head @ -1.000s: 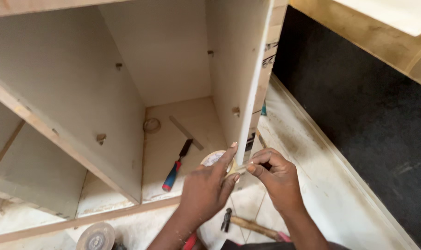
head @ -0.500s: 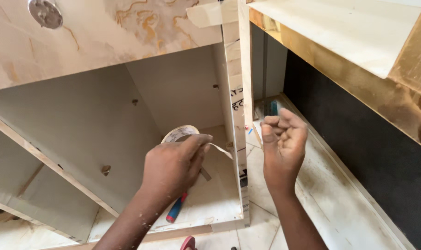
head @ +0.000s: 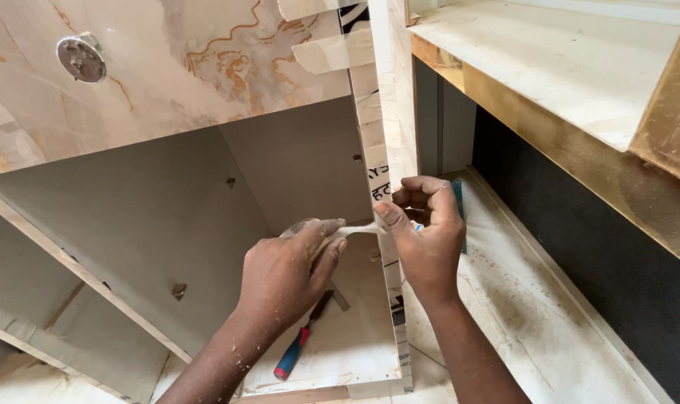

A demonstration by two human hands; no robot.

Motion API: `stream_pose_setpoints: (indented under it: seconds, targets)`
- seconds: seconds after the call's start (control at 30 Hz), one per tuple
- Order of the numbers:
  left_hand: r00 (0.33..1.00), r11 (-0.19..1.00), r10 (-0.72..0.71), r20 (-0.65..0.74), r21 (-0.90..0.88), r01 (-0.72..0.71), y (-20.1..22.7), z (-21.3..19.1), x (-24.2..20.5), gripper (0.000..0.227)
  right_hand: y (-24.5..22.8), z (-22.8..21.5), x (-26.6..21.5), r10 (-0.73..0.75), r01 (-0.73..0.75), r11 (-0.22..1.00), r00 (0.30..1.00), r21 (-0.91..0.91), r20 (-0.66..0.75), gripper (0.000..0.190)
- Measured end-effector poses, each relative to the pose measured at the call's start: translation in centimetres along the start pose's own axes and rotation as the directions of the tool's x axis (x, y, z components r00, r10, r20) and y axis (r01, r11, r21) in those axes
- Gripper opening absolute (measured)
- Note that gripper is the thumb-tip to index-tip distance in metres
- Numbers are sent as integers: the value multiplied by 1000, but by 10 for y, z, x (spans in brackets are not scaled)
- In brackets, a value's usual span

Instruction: The person sits on the floor and applies masking tape to the vertical edge of a cabinet. They repeatedly tear pieces of tape and press them along the edge, smoothing each piece with their fingers.

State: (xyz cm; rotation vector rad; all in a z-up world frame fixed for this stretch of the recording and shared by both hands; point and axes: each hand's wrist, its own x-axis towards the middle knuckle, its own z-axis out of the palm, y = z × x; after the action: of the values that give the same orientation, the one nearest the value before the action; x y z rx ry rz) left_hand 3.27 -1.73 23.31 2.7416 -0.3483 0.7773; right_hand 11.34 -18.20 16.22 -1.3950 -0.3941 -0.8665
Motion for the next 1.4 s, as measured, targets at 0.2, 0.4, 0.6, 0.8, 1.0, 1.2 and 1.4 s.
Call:
stream_pose_setpoints:
  seconds: [0.2,0.4,0.6,0.8,1.0,1.2,1.4]
  targets:
    - [997,999,40,-65,4,-40,11,-6,2,25,-3,-9,1,78,-81,993,996,85,39,36]
    - [1000,999,28,-11,22,-27,33,-16,9,23,-24,-35,-17,-215,199,976,949,93,228,47]
    - [998,996,47,50,68,-51,50,-20,21,23,-24,-35,-10,100,-109,993,981,45,165,20]
    - [997,999,23,68,43,-26,46,-31,36,23,-17,-29,12,142,-181,947,977,267,158,17]
    - [999,996,44,4,71,-44,38,-30,41,20,-19,-19,23,278,-296,931,954,215,109,17]
    - [998,996,57,-12,75,-56,29,-28,47,20,-19,-13,24,199,-209,953,978,220,67,16]
    - [997,999,55,-50,5,-54,24,-25,46,24,-19,-7,21,171,-170,969,985,180,11,16]
